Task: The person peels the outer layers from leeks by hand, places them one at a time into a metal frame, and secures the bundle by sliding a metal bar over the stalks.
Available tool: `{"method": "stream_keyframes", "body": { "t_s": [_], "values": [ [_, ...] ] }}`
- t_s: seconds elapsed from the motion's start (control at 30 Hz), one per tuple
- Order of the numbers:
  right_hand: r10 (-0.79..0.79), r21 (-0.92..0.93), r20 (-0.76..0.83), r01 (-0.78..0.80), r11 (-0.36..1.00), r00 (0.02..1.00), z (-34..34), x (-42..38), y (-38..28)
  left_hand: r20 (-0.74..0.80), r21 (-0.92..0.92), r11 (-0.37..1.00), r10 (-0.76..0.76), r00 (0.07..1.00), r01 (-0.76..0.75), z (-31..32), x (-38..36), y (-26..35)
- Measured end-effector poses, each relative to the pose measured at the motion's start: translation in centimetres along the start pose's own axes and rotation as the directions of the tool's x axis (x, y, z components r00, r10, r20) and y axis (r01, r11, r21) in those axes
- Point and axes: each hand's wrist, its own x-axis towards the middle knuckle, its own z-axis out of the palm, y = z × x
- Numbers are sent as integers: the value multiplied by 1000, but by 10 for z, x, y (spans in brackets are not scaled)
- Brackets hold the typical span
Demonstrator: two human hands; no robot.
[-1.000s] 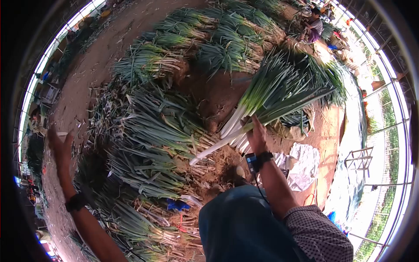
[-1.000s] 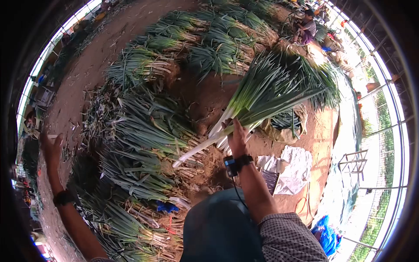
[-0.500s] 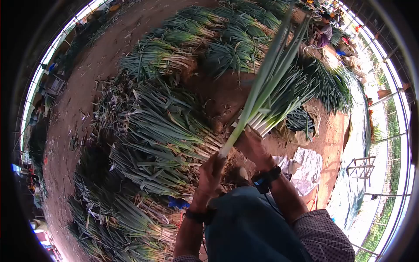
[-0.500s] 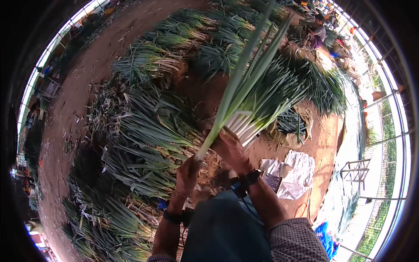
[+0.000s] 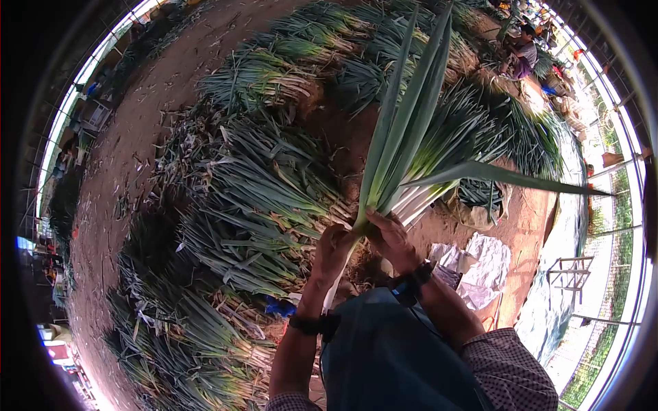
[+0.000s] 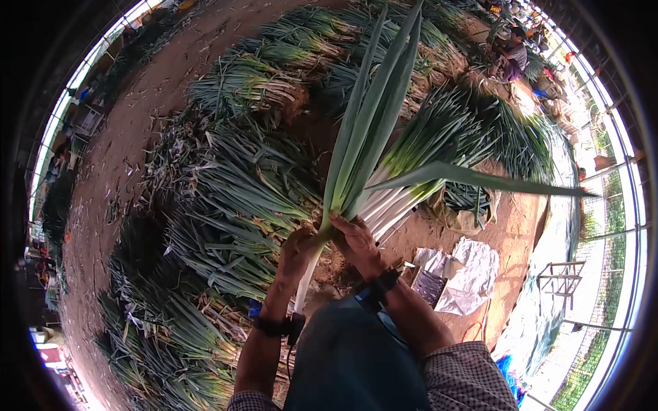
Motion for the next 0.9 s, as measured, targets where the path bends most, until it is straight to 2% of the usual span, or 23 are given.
{"method": "stream_keyframes", "body": {
  "t_s": [0.03,0.07,0.1,0.13,0.2,0.23,0.3,0.33,0.37,0.4,0.43,0.53,0.63,0.73,0.8,0.83,0.9],
  "values": [
    [-175,-325,61,185,928,983,-11,3,9,6,-40,999,-14,1000,14,3,7,-8],
    [-315,-596,173,353,721,933,-26,8,21,-21,-39,999,-16,1000,15,5,13,-17],
    [-389,-690,284,468,552,877,-20,4,20,-45,-38,999,-18,999,16,6,15,-19],
    [-454,-744,389,564,357,801,-13,1,19,-68,-38,999,-20,997,18,7,16,-22],
    [-544,-661,518,713,234,660,1,-7,14,-35,-139,990,10,999,-15,11,17,-27],
    [-645,-617,586,786,38,491,0,-5,17,-22,-190,981,25,999,-29,12,17,-28],
    [-521,-674,408,632,383,750,-7,-3,26,19,-278,960,47,999,-39,12,18,-34],
    [-441,-626,309,530,573,842,-9,-4,28,38,-321,946,59,998,-43,11,16,-36],
    [-351,-545,203,403,735,914,-10,-5,30,55,-339,939,77,995,-54,11,14,-38],
    [-251,-375,108,273,886,962,3,-10,21,68,-359,931,98,993,-67,12,9,-31],
    [-123,-174,38,128,976,992,12,-13,16,79,-377,923,117,990,-79,11,3,-27],
    [-102,-235,31,106,966,994,15,-15,10,-2,-332,943,15,1000,-15,3,-15,-26],
    [-63,137,-40,68,988,997,36,-7,-5,146,151,986,-90,985,68,-18,-31,-57],
    [-109,-234,87,126,964,990,23,6,-4,-101,134,990,65,993,-51,-11,-47,-52],
    [-167,-650,63,168,741,984,15,9,6,-127,107,993,60,990,-47,-11,-43,-47],
    [-355,-731,248,414,543,901,13,8,7,-134,98,995,48,990,-35,-9,-40,-51],
    [-485,-721,428,612,326,762,14,6,9,-144,97,995,39,989,-25,-9,-39,-55]
  ]
}}
